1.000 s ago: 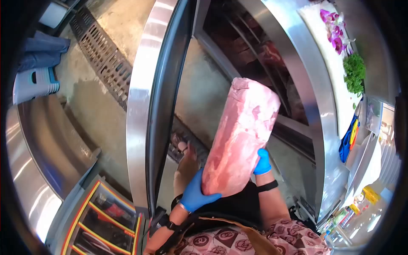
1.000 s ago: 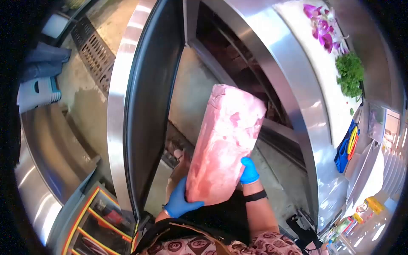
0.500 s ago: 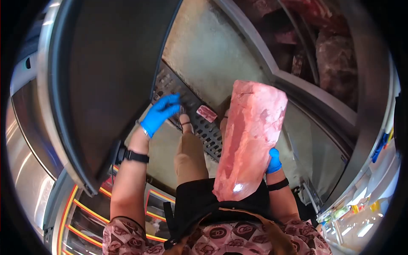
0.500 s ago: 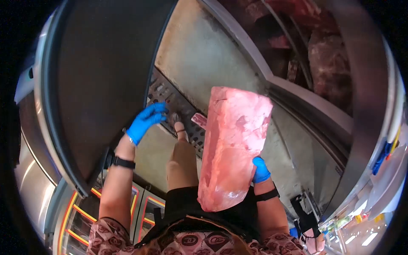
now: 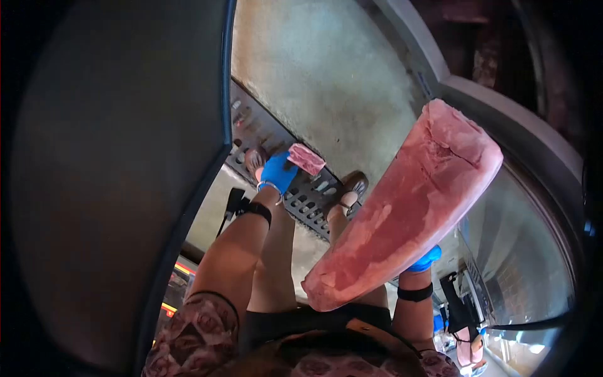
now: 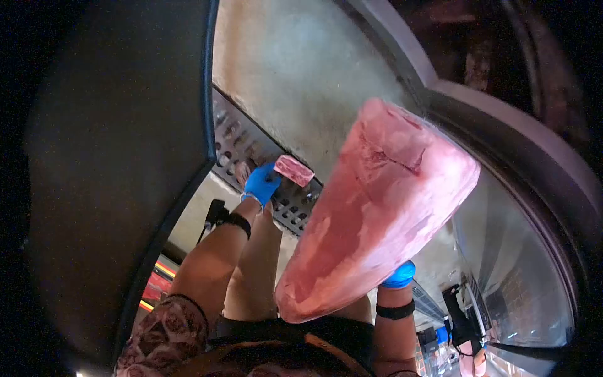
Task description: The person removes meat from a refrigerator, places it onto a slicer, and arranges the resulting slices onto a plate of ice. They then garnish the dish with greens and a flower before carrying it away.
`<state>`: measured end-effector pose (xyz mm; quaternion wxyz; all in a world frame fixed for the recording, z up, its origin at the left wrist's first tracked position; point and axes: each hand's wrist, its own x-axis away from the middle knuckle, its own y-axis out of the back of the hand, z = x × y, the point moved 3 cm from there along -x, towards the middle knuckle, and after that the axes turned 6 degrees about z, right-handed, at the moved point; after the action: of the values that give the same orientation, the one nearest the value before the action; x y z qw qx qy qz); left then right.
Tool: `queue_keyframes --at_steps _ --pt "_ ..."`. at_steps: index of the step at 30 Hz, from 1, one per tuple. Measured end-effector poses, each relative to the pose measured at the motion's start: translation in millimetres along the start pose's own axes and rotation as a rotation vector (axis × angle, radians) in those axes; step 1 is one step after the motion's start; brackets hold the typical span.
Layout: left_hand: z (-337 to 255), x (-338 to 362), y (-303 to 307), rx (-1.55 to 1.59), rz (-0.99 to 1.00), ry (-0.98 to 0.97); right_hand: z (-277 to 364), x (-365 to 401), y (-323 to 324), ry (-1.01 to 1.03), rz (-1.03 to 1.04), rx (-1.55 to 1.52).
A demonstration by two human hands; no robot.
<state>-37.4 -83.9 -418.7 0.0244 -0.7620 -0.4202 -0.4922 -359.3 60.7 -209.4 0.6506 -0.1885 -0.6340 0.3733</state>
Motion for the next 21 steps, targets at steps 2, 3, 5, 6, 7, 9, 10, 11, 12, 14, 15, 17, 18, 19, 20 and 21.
queue_keyframes --at_steps 2,3,5,6,7,9,10,11,12,14,15,17,18,19,20,21 --pt "-0.7 -12.3 -14.4 -0.247 -0.018 -0.163 5.2 3.0 9.9 0.012 0.018 0.012" --pt "-6.0 -23.5 -17.1 -0.255 -0.028 -0.17 6.5 4.0 16.1 0.015 0.03 0.019" --pt "-17.0 -35.4 -26.5 -0.59 0.027 -0.226 10.9 10.6 26.0 0.027 0.035 0.024" --pt "-22.8 -40.2 -29.0 -0.697 0.056 -0.268 13.6 12.9 30.1 0.032 0.038 0.03" --pt "-24.4 -42.3 -33.3 -0.704 0.068 -0.275 13.6 18.5 33.7 0.037 0.031 0.029" --pt "-30.9 -53.8 -41.1 -1.014 0.054 -0.284 15.0 26.4 40.0 0.048 0.034 0.029" --pt "-22.4 -63.0 -48.6 -1.081 -0.016 -0.359 15.9 29.1 42.9 0.049 0.036 0.031" --pt "-19.7 -68.1 -52.6 -1.08 -0.016 -0.366 16.9 32.8 45.2 0.046 0.04 0.03" --pt "-15.3 -72.1 -58.0 -1.109 0.03 -0.336 16.6 36.2 47.2 0.053 0.04 0.031" --pt "0.4 -75.8 -65.8 -1.099 0.041 -0.35 14.4 41.4 50.2 0.061 0.043 0.027" --pt "10.2 -80.0 -69.2 -1.104 0.038 -0.353 13.4 41.8 52.3 0.067 0.051 0.021" --pt "19.2 -77.1 -70.0 -0.939 0.16 -0.333 9.2 43.8 54.9 0.076 0.069 0.009" --pt "21.7 -75.0 -68.3 -0.945 0.155 -0.336 6.3 44.0 55.6 0.079 0.079 0.001" --pt "13.0 -65.3 -63.9 -0.98 0.228 -0.414 3.9 43.9 55.4 0.084 0.089 -0.007" --pt "2.9 -52.3 -59.8 -1.013 0.299 -0.49 0.3 44.5 54.7 0.086 0.099 -0.012" --pt "1.7 -42.1 -58.9 -0.96 0.372 -0.443 -1.8 45.1 52.6 0.087 0.115 -0.017"
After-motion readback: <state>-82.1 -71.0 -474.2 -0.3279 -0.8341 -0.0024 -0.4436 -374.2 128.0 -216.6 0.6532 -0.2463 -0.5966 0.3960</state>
